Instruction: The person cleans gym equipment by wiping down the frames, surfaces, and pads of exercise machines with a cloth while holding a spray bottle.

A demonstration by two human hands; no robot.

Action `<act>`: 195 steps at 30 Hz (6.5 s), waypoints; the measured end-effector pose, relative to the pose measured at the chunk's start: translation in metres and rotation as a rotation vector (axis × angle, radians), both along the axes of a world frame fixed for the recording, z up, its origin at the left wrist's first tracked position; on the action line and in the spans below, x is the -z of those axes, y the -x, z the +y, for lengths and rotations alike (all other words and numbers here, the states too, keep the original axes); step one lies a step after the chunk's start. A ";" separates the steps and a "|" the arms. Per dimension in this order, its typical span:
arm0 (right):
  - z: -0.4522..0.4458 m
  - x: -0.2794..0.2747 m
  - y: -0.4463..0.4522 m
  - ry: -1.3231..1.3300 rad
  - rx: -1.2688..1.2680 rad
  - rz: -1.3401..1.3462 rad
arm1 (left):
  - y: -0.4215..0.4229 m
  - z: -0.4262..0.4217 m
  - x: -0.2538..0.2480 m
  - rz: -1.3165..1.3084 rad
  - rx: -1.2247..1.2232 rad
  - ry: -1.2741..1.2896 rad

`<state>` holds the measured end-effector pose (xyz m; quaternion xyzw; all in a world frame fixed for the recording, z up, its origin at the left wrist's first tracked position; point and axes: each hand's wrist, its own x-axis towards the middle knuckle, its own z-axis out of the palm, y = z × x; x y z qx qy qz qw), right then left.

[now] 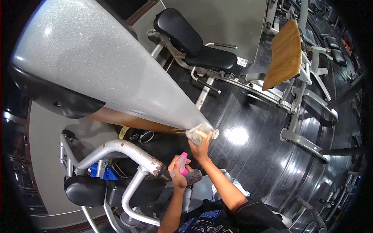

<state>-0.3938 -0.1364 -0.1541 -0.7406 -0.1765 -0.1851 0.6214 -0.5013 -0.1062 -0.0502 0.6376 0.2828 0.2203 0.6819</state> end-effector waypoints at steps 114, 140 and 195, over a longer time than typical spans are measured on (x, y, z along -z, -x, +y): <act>-0.088 0.054 -0.014 -1.494 -0.837 1.611 | -0.023 0.025 0.048 0.118 0.264 0.030; -0.266 -0.122 0.100 -1.089 -0.298 0.951 | -0.039 -0.057 -0.056 -0.206 0.748 0.145; -0.580 -0.131 -0.105 -1.224 0.037 0.703 | -0.321 -0.367 -0.053 -0.252 1.071 0.297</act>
